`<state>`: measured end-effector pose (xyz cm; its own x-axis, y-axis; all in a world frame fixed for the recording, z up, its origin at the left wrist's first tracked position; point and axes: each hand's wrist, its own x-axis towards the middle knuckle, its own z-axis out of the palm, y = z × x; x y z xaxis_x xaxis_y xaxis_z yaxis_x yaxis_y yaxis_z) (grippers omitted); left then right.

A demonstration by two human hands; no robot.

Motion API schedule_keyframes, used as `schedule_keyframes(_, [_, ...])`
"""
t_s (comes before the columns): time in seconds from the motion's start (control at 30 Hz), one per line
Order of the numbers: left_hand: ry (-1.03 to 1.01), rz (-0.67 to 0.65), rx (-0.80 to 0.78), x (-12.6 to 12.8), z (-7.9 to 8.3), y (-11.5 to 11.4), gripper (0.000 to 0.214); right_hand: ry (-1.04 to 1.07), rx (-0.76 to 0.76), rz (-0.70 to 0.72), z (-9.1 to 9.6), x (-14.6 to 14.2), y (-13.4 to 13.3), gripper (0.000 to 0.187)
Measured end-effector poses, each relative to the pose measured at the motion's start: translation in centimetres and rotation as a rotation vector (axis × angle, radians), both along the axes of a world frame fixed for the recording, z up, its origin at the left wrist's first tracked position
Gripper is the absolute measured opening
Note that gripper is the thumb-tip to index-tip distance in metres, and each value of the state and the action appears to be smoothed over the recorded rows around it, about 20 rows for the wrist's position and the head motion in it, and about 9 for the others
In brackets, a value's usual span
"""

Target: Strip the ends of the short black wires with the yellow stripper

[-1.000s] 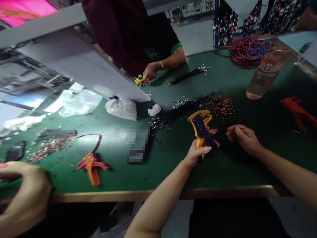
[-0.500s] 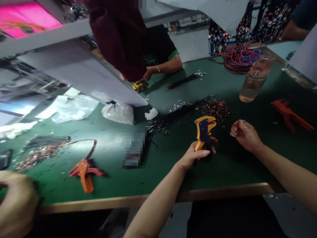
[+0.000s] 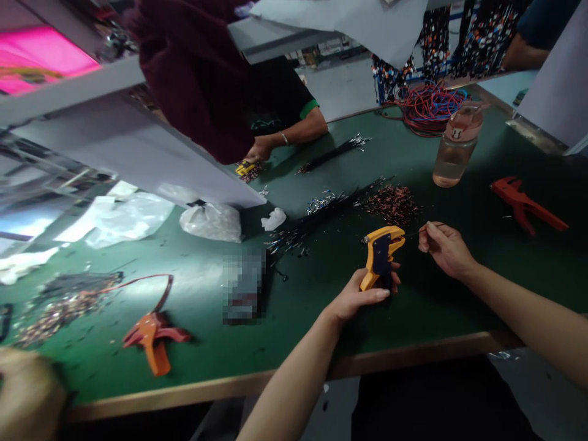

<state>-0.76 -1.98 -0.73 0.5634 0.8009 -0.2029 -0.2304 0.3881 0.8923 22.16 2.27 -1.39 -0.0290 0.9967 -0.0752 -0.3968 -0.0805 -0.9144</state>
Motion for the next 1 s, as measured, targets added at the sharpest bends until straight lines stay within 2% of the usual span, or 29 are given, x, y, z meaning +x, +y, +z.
schedule_keyframes(0.17, [0.051,0.008,0.017,0.0,0.2,0.0,0.056,0.004,-0.037,0.007,0.0,-0.1,-0.1,0.045])
schedule_keyframes(0.77, [0.222,0.030,0.015,0.6,0.9,-0.3,0.048,-0.038,-0.009,0.036,-0.1,-0.2,-0.3,0.044])
schedule_keyframes(0.93, [0.252,0.199,-0.027,1.3,-0.1,-1.0,0.048,-0.021,-0.028,0.010,-0.1,-0.3,-0.2,0.044])
schedule_keyframes(1.0, [0.218,0.218,-0.046,1.3,-0.6,-1.0,0.048,-0.041,-0.020,0.004,-0.1,-0.4,-0.3,0.044])
